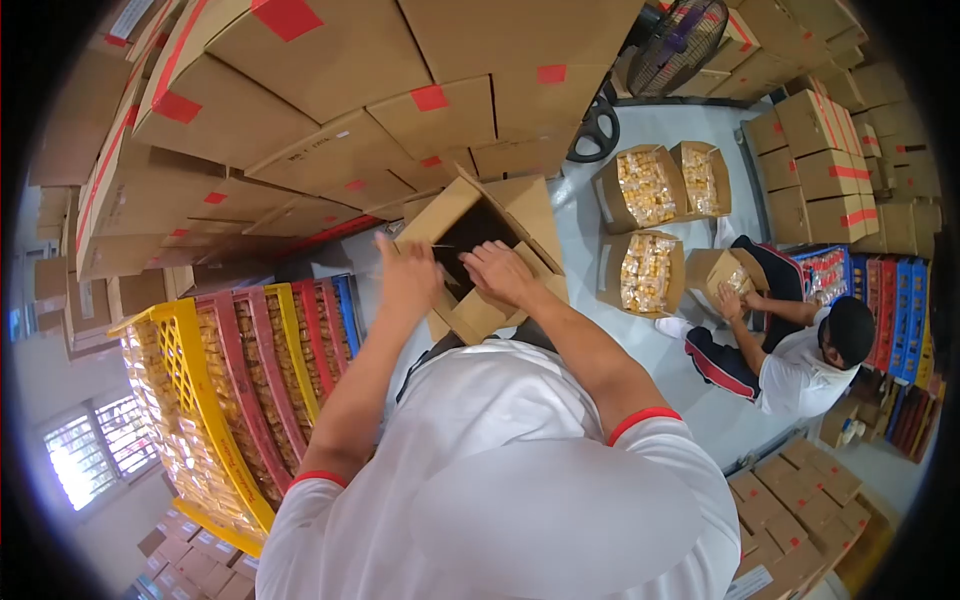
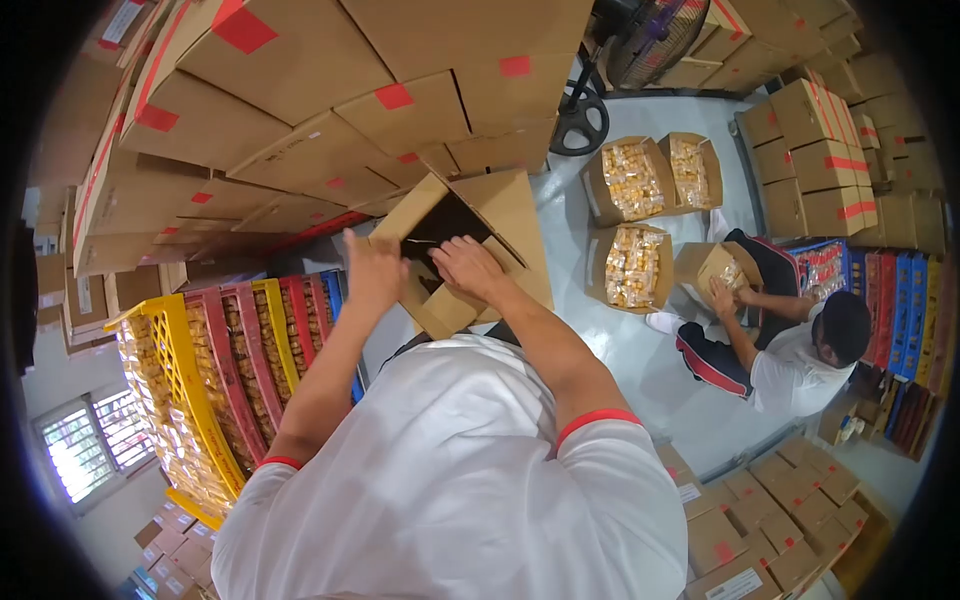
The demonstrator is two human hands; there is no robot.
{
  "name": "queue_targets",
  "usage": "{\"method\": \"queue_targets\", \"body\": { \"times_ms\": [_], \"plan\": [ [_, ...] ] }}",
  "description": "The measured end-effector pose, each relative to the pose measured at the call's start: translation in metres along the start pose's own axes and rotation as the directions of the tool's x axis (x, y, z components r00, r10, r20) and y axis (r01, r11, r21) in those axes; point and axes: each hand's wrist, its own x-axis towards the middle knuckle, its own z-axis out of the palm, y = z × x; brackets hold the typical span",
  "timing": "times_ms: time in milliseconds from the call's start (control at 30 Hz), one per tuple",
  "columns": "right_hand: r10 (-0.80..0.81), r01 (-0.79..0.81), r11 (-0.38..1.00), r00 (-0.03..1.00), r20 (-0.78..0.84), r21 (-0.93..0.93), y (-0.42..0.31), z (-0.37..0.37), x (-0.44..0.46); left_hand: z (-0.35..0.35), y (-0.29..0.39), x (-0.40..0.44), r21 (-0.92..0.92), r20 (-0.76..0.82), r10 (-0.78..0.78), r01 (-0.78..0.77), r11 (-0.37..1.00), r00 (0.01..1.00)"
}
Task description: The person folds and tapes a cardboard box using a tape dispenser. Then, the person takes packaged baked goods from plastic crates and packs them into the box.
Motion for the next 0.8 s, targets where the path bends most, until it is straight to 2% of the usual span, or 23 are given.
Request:
{"method": "queue_targets", "body": {
  "times_ms": [33,100,133,167,200,233,300,433,467,500,533,600,633,667,733,800],
  "plan": [
    [0.004,-0.004,1.000,1.000,-0.005,0.008,-0.001,0.000,0.000,0.009,0.005,-0.003,0.009,0.005,0.003,-0.003,1.000,1.000],
    [-0.176,0.162,0.984,0.953,-0.245,-0.078,-0.003,0.003,0.005,0.039,0.014,-0.002,-0.135,0.238,0.091,-0.060,0.989,0.967],
    [-0.166,0.152,0.986,0.953,-0.254,-0.072,0.000,0.007,0.010,0.046,0.008,-0.001,-0.124,0.242,0.096,-0.067,0.990,0.966],
    [-0.099,0.088,0.993,0.983,-0.152,-0.077,0.000,0.013,0.011,0.056,-0.002,-0.004,-0.247,0.019,0.160,-0.151,0.957,0.987],
    [-0.032,0.029,0.996,0.999,-0.041,-0.089,0.003,0.019,0.010,0.063,-0.009,-0.010,-0.353,-0.209,0.186,-0.251,0.901,0.960],
    [-0.029,0.028,0.998,0.999,-0.016,-0.057,0.010,0.023,0.011,0.054,-0.016,-0.021,-0.356,-0.207,0.187,-0.252,0.900,0.960],
    [-0.011,0.011,0.998,1.000,0.004,-0.062,0.019,0.028,0.016,0.039,-0.033,-0.043,-0.333,-0.348,0.163,-0.285,0.899,0.923],
    [0.044,-0.047,0.998,0.994,0.099,0.028,0.027,0.029,0.024,0.066,-0.034,-0.023,-0.381,-0.359,0.234,-0.371,0.847,0.904],
    [0.073,-0.078,0.996,0.989,0.127,0.038,0.028,0.026,0.026,0.064,-0.025,-0.008,-0.404,-0.436,0.200,-0.390,0.827,0.877],
    [0.084,-0.093,0.986,0.994,0.064,0.139,0.036,0.030,0.029,0.061,-0.014,0.005,-0.430,-0.510,0.154,-0.406,0.807,0.846],
    [0.083,-0.092,0.987,0.994,0.076,0.130,0.031,0.018,0.026,0.058,-0.006,0.016,-0.441,-0.512,0.146,-0.405,0.801,0.846],
    [0.090,-0.052,0.972,0.983,-0.160,0.231,0.006,-0.044,0.022,0.049,0.004,0.037,-0.440,-0.556,0.093,-0.387,0.811,0.826],
    [0.070,0.000,0.981,0.931,-0.358,0.192,-0.015,-0.078,0.018,0.043,0.010,0.042,-0.454,-0.554,0.076,-0.377,0.807,0.829],
    [0.061,0.006,0.982,0.936,-0.347,0.191,-0.017,-0.093,0.014,0.036,0.013,0.045,-0.439,-0.548,0.077,-0.365,0.821,0.833],
    [0.095,-0.132,0.991,0.800,-0.592,-0.019,-0.014,-0.111,0.002,0.038,0.015,0.049,-0.422,-0.544,0.080,-0.354,0.835,0.835],
    [0.140,-0.179,0.984,0.820,-0.556,-0.016,0.000,-0.098,-0.007,0.055,0.020,0.057,-0.412,-0.429,0.183,-0.372,0.832,0.884]
  ]
}}
